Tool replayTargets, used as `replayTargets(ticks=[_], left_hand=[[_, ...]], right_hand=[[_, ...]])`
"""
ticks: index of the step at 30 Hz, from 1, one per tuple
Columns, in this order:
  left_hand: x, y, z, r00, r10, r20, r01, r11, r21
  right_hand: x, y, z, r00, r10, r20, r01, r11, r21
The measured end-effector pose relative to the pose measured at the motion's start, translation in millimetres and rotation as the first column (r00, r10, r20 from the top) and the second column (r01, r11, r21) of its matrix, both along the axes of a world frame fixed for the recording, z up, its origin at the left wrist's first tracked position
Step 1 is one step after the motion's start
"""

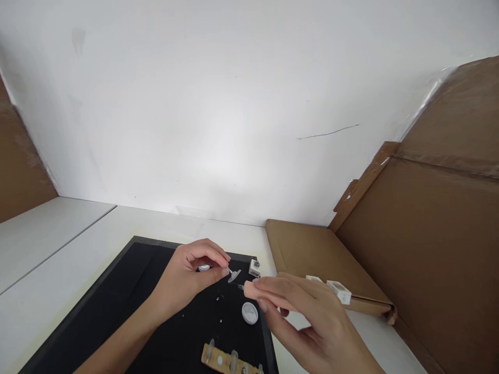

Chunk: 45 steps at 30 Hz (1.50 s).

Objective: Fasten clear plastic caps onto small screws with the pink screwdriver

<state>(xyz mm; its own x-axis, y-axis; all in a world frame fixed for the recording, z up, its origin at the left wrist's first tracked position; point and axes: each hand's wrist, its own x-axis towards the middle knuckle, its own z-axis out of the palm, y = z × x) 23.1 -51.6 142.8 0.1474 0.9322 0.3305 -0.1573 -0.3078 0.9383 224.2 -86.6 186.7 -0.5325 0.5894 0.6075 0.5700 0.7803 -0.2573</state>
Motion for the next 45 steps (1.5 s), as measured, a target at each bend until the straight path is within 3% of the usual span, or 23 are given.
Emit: replayTargets(ticks=[6, 21, 32, 40, 45], left_hand=[[1, -2, 0.8, 1.000, 0.001, -0.023, 0.000, 0.999, 0.035], [0, -5, -0.5, 1.000, -0.010, -0.027, 0.011, 1.000, 0.026], [-1, -1, -1.2, 1.000, -0.013, -0.004, 0.014, 0.999, 0.051], [-2, -4, -3.1, 1.000, -0.026, 0.009, 0.026, 0.999, 0.040], [-3, -3, -3.5, 1.000, -0.020, 0.004, 0.020, 0.999, 0.041]], right_hand=[[0, 1, -2.6, 0.998, -0.014, 0.056, 0.013, 1.000, 0.013], [3, 3, -7.2, 0.997, -0.071, -0.038, 0.071, 0.997, 0.001], [6, 2, -4.2, 0.999, 0.017, 0.042, -0.016, 1.000, -0.010], [8, 5, -12.1, 0.996, -0.077, -0.035, 0.077, 0.997, -0.008], [7, 5, -9.8, 0.997, -0.050, -0.058, 0.052, 0.998, 0.037]])
